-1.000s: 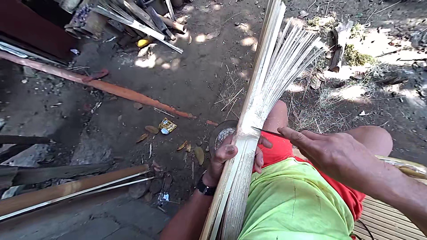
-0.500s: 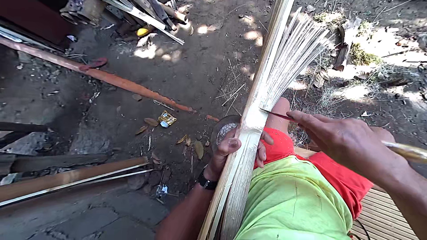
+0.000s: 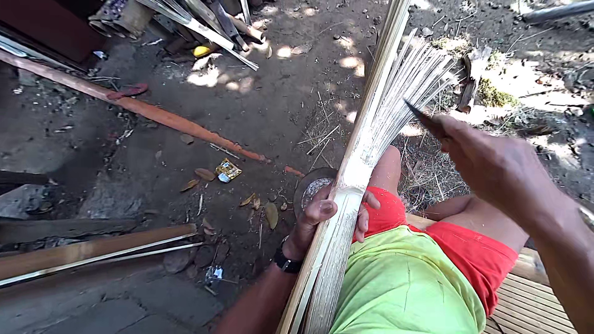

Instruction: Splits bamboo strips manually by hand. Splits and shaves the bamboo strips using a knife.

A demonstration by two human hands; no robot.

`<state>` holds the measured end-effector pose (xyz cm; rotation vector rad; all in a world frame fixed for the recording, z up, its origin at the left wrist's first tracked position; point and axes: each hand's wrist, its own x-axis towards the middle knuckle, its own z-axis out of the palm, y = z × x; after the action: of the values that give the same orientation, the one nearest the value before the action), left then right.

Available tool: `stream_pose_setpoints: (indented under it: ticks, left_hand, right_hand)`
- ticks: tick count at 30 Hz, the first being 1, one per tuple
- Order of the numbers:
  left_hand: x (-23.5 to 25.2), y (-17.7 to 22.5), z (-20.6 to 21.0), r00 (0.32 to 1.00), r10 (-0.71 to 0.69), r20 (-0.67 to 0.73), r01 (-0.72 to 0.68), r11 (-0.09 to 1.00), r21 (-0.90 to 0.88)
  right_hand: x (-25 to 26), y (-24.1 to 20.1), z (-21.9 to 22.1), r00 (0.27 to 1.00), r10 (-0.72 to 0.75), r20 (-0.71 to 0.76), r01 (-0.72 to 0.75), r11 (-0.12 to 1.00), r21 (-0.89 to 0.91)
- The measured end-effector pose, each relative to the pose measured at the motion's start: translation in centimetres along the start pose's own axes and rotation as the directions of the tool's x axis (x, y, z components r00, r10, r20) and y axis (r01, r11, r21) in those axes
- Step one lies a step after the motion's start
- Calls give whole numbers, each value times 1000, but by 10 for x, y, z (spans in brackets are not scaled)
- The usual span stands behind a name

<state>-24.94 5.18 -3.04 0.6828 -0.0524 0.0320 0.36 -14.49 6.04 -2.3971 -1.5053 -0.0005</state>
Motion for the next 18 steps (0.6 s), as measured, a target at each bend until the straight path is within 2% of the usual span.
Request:
stream_pose_setpoints:
  ticks: [3,6,9,13,14,16,18]
  left_hand:
    - [1,1,2,1000,0,-13,0,1000,3]
    - [0,1,2,1000,15,-16,-15,1000,-15]
    - [-3,0,-2,1000,10,-6,-10,998,-60]
    - [-2,-4,-1,1000,5,6,-5,1000,-3]
    - [-2,-3,0,1000,5,4,-5,1000,-2]
    - [-1,-2,-1,1000,10,-10,-10,1000,-21]
    - [-1,-1,-2,1000,4,-25,-6,999,-43]
  right_hand:
    - [-25,-24,12,989,-133,69,129,990,52]
    - [-24,-20,24,978,-191,81,187,981,59]
    - [3,3,13,996,-70,62,69,998,10]
    - [46,49,-5,989,147,28,-144,986,-86]
    - [48,53,-11,986,164,-8,-164,983,-81]
    - [33,46,-18,989,109,-102,-117,990,-74]
    - [16,19,-19,995,70,-78,-73,996,-48]
